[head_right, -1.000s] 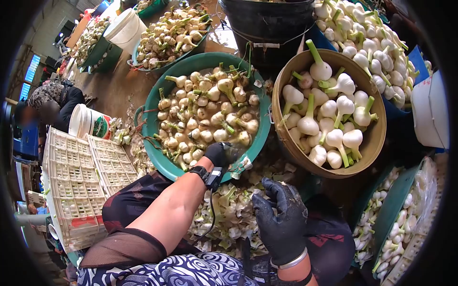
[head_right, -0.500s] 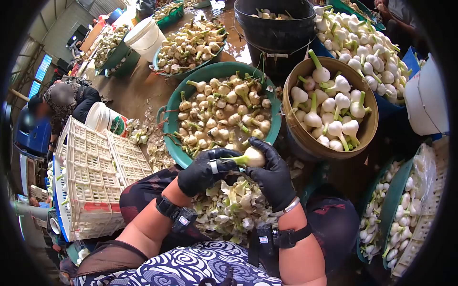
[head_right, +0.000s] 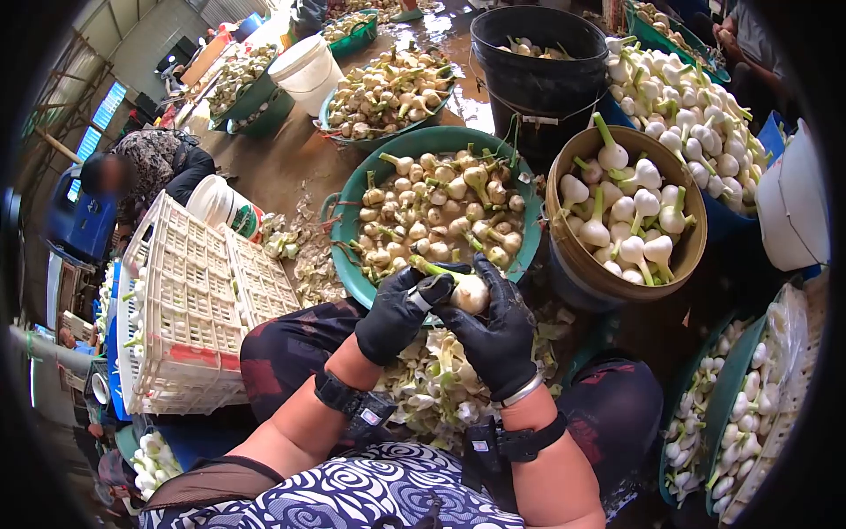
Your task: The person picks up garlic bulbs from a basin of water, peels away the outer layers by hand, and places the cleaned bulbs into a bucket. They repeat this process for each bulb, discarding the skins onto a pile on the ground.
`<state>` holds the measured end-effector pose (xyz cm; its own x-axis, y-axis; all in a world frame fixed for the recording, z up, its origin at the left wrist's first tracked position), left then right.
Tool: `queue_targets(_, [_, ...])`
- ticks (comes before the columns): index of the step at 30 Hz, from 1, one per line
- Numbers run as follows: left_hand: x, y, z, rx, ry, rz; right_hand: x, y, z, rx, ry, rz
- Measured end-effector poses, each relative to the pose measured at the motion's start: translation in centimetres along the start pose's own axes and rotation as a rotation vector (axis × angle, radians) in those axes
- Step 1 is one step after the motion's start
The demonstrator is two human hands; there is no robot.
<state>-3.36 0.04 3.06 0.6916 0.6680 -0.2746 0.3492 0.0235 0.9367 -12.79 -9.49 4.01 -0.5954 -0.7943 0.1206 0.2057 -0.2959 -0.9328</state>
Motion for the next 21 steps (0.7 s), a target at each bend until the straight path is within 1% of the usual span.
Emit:
queue_targets(2, [0.3,-0.1,0.0,-0.107,0.018,0.094,-0.5,1.0,-0.4,-0.232,0.037,0.458])
queue_targets(3, [0.7,-0.5,0.0,-0.062,0.025,0.155,-0.7,1.4,-0.7,-0.301,0.032,0.563])
queue_targets(4, [0.9,-0.7,-0.4,-0.064,0.027,0.156,-0.5,1.3,-0.8,-0.298,0.029,0.565])
queue_targets(6, [0.7,-1.0,-1.1,-0.065,-0.01,0.141,-0.6,2.3,-1.6,-0.514,0.065,0.745])
queue_targets(7, [1.1,-1.0,-1.1,-0.108,0.003,0.314,-0.6,1.9,-1.7,-0.496,0.053,0.75])
queue_targets(8, [0.8,-0.7,-1.3,-0.111,0.003,0.317,-0.5,1.9,-1.8,-0.492,0.053,0.752])
queue_targets(10, [0.5,0.0,-1.9,-0.098,0.064,0.214,-0.5,2.2,-1.9,-0.502,0.05,0.759])
queue_targets(12, [0.3,0.9,-1.6,-0.126,0.083,0.274,-0.6,1.7,-1.9,-0.506,0.022,0.766])
queue_targets(14, [-0.5,2.2,-1.5,-0.392,0.051,0.635,-0.6,1.2,-2.0,-0.516,-0.009,0.767])
queue_targets(15, [-0.4,1.5,-1.2,-0.328,0.024,0.505,-0.6,1.0,-2.1,-0.566,-0.011,0.844])
queue_targets(16, [-0.2,1.3,-1.2,-0.33,0.019,0.506,-0.6,0.9,-2.2,-0.615,-0.013,0.921])
queue_targets(18, [0.1,0.4,-1.2,-0.163,-0.045,0.383,-0.1,0.5,-2.2,-0.606,-0.026,0.95])
queue_targets(20, [0.3,0.9,-1.6,-0.193,-0.048,0.426,-0.3,0.2,-2.3,-0.586,-0.138,0.853])
queue_targets(21, [0.3,1.3,-1.9,-0.226,-0.066,0.463,-0.5,0.1,-2.3,-0.584,-0.144,0.853])
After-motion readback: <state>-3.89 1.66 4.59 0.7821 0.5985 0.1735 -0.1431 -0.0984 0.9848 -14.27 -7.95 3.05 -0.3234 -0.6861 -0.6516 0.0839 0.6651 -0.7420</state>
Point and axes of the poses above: each hand's wrist, its own z-axis towards the middle knuckle, its own x-axis out of the back of the hand, y = z × x, the point moved 6 cm from there along z, towards the middle knuckle, and after that the axes turned 1 degree about x, right-handed, at the moved point
